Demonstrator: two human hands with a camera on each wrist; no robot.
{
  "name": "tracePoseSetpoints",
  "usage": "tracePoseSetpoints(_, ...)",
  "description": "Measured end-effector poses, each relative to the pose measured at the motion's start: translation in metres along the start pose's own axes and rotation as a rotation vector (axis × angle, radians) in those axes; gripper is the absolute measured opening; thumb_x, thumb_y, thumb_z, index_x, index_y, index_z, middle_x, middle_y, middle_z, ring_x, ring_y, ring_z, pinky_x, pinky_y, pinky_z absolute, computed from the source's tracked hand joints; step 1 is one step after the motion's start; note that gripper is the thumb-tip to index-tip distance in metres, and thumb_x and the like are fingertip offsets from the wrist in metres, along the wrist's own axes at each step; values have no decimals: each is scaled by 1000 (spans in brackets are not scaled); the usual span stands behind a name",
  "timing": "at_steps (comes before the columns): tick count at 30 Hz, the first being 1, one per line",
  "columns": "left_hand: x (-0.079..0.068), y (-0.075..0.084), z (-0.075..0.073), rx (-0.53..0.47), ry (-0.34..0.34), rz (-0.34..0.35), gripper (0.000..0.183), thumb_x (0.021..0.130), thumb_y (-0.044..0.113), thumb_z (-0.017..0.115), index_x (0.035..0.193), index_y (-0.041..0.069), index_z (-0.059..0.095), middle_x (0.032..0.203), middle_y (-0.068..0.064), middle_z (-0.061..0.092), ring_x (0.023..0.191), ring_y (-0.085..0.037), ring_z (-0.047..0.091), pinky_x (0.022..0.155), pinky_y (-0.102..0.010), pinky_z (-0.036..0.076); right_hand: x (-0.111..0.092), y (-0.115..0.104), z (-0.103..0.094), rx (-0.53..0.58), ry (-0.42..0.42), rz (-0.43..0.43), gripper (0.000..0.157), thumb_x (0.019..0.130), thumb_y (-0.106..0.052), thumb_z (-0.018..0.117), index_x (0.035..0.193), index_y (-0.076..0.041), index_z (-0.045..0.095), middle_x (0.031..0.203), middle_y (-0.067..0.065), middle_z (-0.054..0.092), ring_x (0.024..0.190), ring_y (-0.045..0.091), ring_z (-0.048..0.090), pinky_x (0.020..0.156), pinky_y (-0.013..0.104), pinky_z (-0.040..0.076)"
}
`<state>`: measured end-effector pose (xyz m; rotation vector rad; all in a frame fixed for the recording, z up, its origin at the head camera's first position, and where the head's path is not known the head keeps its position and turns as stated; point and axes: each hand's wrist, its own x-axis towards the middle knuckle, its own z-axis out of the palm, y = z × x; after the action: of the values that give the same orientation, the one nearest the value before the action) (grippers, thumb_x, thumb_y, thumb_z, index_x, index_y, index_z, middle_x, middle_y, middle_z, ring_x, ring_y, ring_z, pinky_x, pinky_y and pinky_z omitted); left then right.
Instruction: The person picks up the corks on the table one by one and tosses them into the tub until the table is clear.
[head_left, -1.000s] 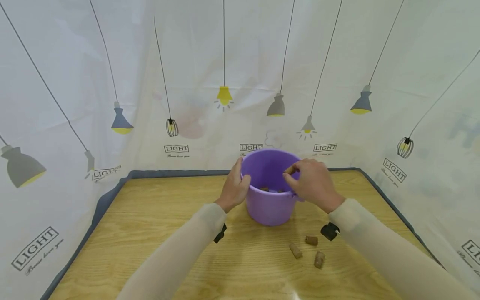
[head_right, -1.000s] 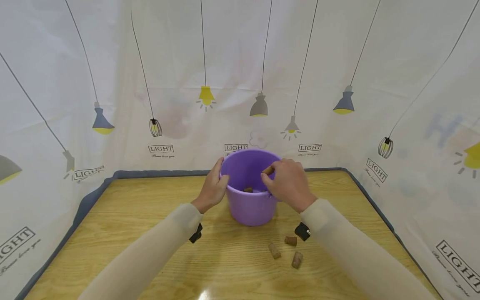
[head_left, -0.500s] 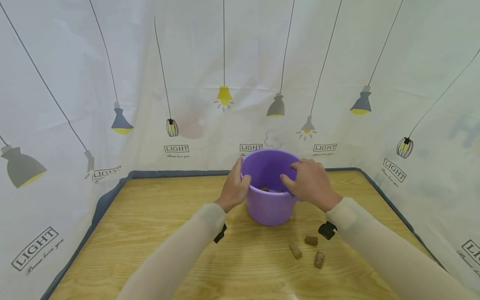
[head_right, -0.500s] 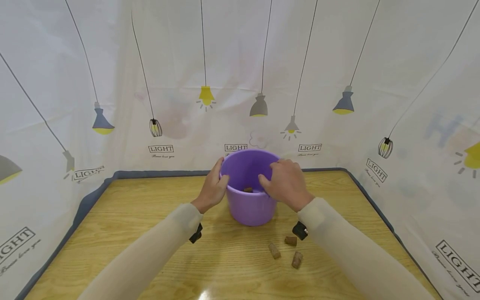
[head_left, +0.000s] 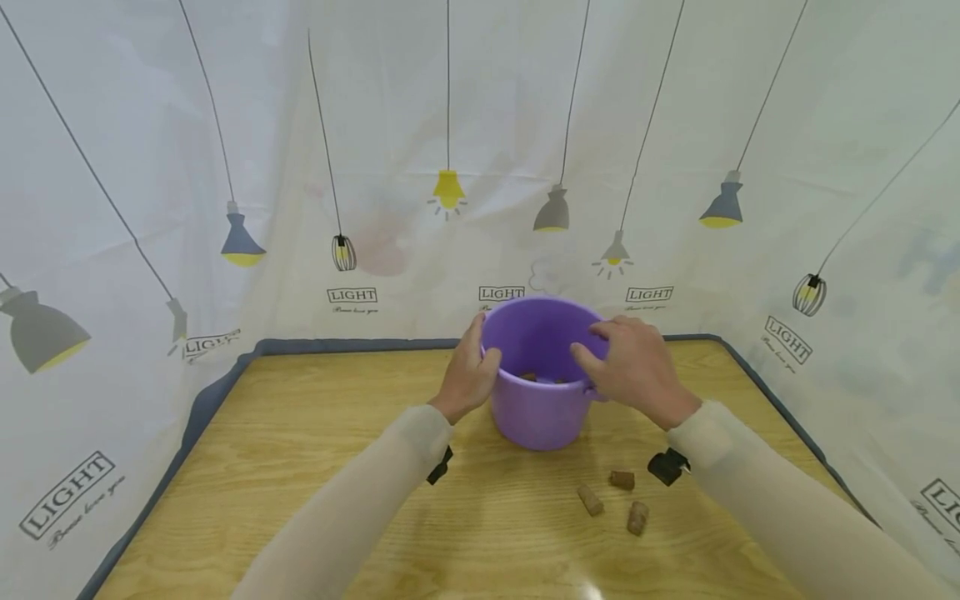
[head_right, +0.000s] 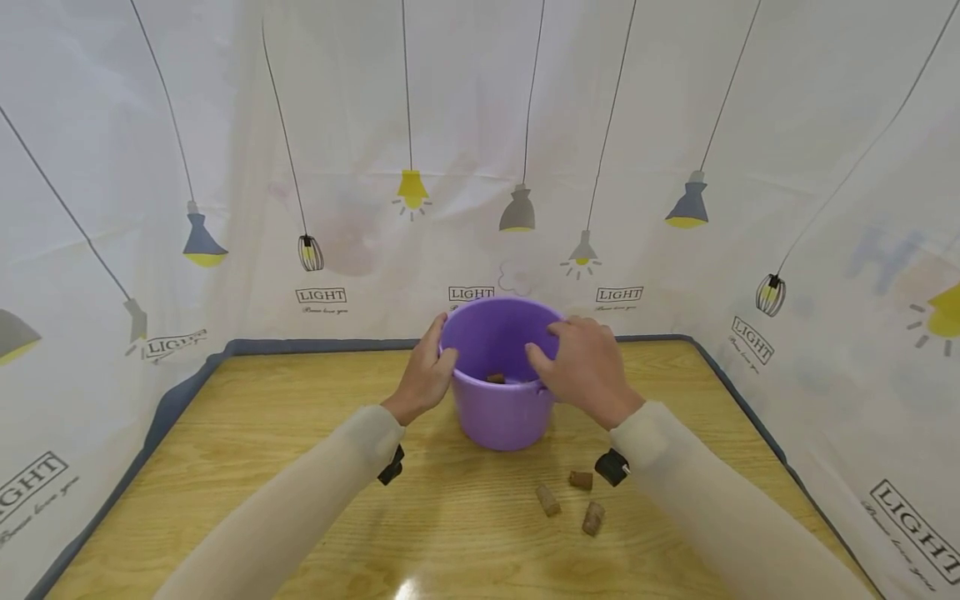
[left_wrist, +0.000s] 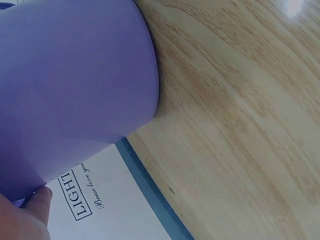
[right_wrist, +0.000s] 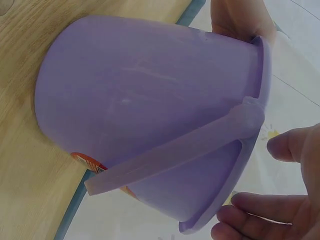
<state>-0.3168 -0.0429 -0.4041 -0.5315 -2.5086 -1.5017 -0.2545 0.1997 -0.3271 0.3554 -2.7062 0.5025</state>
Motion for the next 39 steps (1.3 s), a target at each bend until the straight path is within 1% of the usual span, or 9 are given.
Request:
tracePoseSetpoints(4,0,-1,0,3,1,4,72,98,18,39,165,8,13,168,-12,25,150,-27,32,121,-45,29,-3,3,-3,11,11,-8,53,97,-39,63,123,6,69,121,25,69,112,44,63,96,59,48)
tracePoseSetpoints(10,1,-1,1,3,0,7,72,98,19,39,165,8,13,168,-12,25,150,-27,32,121,-45,29,-7,8,-3,23,31,-12,50,98,-39,62,122,5,70,119,23,70,110,42,63,94,59,48)
tracePoseSetpoints(17,-1,1,0,7,-1,10,74,97,20,39,164,6,13,167,-14,25,150,-28,31,122,-46,28,-13,16,0,59,80,-24,44,98,-36,64,115,3,73,114,21,72,110,41,64,94,59,49)
tracePoseSetpoints(22,-1,2,0,13,0,0,73,98,17,39,165,6,11,169,-13,22,151,-27,29,122,-44,26,-17,20,-1,76,104,-12,45,99,-38,63,115,2,73,115,21,72,111,41,63,94,59,48)
tracePoseSetpoints(29,0,1,0,11,5,7,73,97,16,39,164,6,11,168,-14,24,150,-28,31,122,-45,28,-22,25,-5,74,137,-20,44,99,-37,63,114,3,75,113,21,73,108,40,64,90,58,50)
tracePoseSetpoints(34,0,1,0,16,7,7,73,98,17,39,164,5,12,168,-14,24,150,-28,31,122,-44,28,-26,28,-7,95,136,-17,43,99,-37,63,113,2,75,112,21,73,106,39,64,87,58,51)
tracePoseSetpoints(39,-1,3,-1,10,0,4,74,97,20,38,164,6,12,168,-14,25,150,-28,32,121,-43,29,-30,31,-5,100,135,-18,44,100,-37,63,113,3,75,112,21,73,107,40,64,87,60,51)
